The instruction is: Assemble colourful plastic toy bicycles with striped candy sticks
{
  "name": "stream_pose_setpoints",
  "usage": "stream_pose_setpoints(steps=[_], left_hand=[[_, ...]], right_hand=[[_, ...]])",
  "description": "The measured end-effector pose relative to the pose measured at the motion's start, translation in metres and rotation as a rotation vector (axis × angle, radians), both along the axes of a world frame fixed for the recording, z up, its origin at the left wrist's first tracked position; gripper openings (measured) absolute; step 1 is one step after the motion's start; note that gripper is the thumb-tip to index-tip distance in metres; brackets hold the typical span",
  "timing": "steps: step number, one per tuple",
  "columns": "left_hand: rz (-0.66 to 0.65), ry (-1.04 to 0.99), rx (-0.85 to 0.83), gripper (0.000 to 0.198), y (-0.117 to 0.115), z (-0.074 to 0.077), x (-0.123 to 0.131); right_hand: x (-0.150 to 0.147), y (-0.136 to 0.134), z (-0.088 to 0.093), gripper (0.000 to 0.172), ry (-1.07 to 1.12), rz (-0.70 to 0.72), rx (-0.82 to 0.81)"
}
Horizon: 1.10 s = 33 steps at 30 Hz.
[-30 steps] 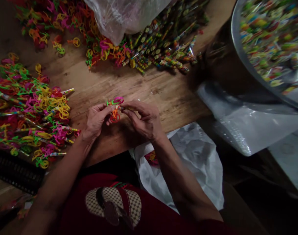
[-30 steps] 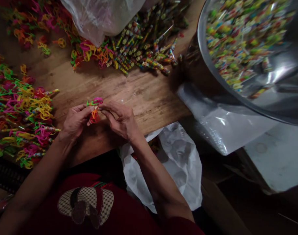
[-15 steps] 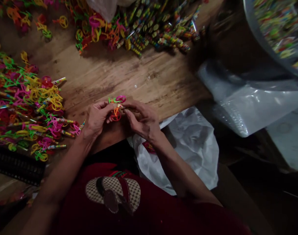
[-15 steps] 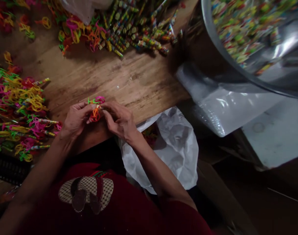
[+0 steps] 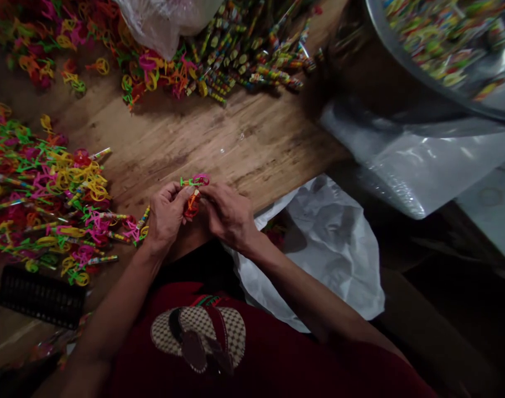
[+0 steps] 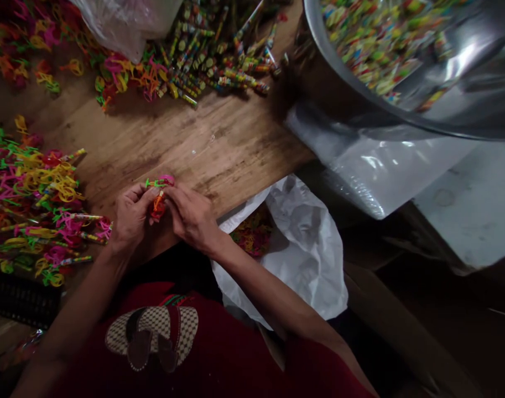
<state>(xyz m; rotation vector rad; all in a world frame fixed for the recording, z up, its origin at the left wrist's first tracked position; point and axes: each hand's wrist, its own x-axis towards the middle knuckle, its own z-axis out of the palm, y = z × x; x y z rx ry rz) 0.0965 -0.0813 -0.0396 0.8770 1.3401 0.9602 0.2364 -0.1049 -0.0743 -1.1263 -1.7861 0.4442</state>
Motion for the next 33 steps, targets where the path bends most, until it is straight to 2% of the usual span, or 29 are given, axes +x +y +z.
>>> stream_pose_setpoints(steps=[5,10,12,15,18,20,22,24,27,30,33], left_hand=[[-0.046,0.02,-0.112,0.034,-0.001,0.0,-0.005],[0.003,0.001,0.02,0.033,0.017,0.009,0.002],[-0.018,0.016,0.058,0.032,0.022,0.015,0.005],[-0.119,0.017,0.029,0.03,0.023,0.018,0.004],[-0.201,0.052,0.003,0.023,0.02,0.014,-0.001],[-0.215,0.159,0.076,0.016,0.017,0.011,-0.004],[-0.229,0.305,0.169,0.012,0.017,0.01,-0.007],[-0.279,0.364,0.148,0.013,0.019,0.011,-0.009],[-0.373,0.264,-0.059,0.02,0.019,0.014,-0.011],[-0.329,0.221,-0.093,0.021,0.015,0.013,-0.008],[-0.253,0.193,-0.094,0.024,0.015,0.011,-0.006]], right_hand=[[-0.003,-0.004,0.003,0.022,-0.026,-0.01,-0.004],[0.002,0.022,0.019,0.016,0.022,-0.007,0.003],[0.007,0.03,0.023,0.015,0.056,-0.016,-0.049],[0.015,0.035,0.026,0.015,0.169,-0.027,-0.273],[0.024,0.035,0.024,0.019,0.309,0.05,-0.57],[0.03,0.034,0.02,0.02,0.417,0.121,-0.714],[0.034,0.032,0.015,0.022,0.541,0.167,-0.787],[0.035,0.029,0.008,0.023,0.643,0.172,-0.818],[0.033,0.024,0.002,0.021,0.708,0.161,-0.864],[0.03,0.022,0.003,0.023,0.715,0.155,-0.887],[0.026,0.025,0.007,0.023,0.615,0.157,-0.778]])
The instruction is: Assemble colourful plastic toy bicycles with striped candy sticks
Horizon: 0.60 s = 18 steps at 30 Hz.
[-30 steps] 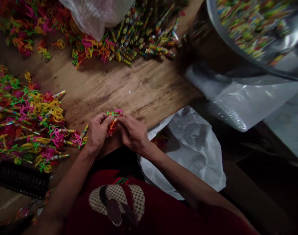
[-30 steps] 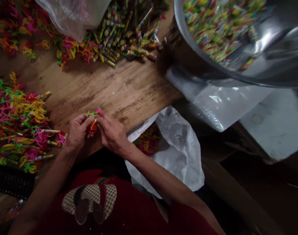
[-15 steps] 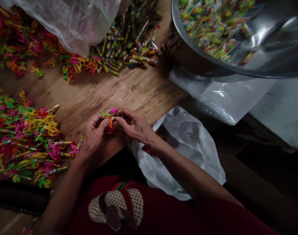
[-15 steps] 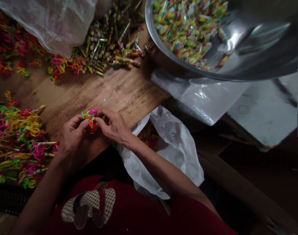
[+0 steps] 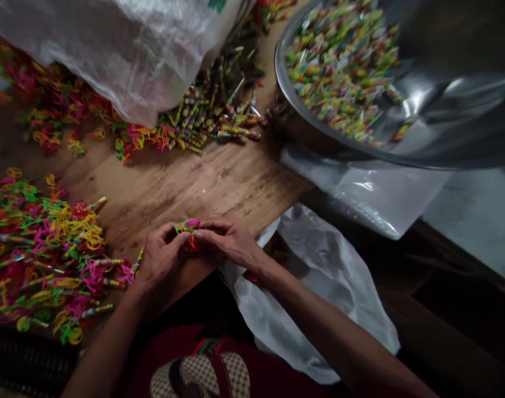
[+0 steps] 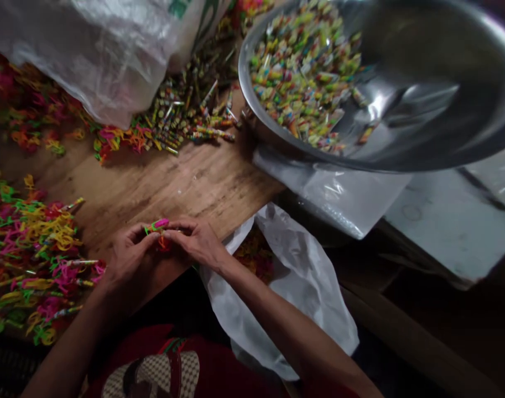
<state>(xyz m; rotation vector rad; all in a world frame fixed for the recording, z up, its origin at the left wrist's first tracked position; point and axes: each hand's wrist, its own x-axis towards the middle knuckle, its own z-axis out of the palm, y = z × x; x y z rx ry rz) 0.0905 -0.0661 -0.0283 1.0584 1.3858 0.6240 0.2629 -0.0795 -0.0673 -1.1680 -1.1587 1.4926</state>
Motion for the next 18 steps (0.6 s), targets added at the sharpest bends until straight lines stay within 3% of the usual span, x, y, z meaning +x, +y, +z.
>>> stream_pose_setpoints(steps=[2,5,9,11,13,16,18], left_hand=[[0.072,-0.005,-0.009,0.029,0.005,0.008,-0.006],[0.289,0.129,0.15,0.034,0.015,0.042,-0.036],[0.636,0.674,0.476,0.023,0.02,0.105,-0.101],[0.642,0.86,0.503,0.023,0.018,0.126,-0.135],[0.582,1.003,0.507,0.023,0.016,0.136,-0.168],[0.603,1.163,0.51,0.023,0.014,0.135,-0.215],[0.523,1.019,0.527,0.024,0.01,0.128,-0.237]], right_hand=[[-0.001,0.007,0.003,0.029,-0.077,0.0,0.1],[0.002,0.03,0.005,0.037,-0.182,-0.099,0.211],[0.0,0.086,0.006,0.023,-0.527,-0.178,0.479],[-0.011,0.118,0.01,0.019,-0.73,-0.152,0.604],[-0.029,0.147,0.016,0.019,-0.918,-0.167,0.637],[-0.056,0.18,0.024,0.033,-1.118,-0.202,0.561],[-0.068,0.193,0.024,0.038,-1.19,-0.183,0.514]])
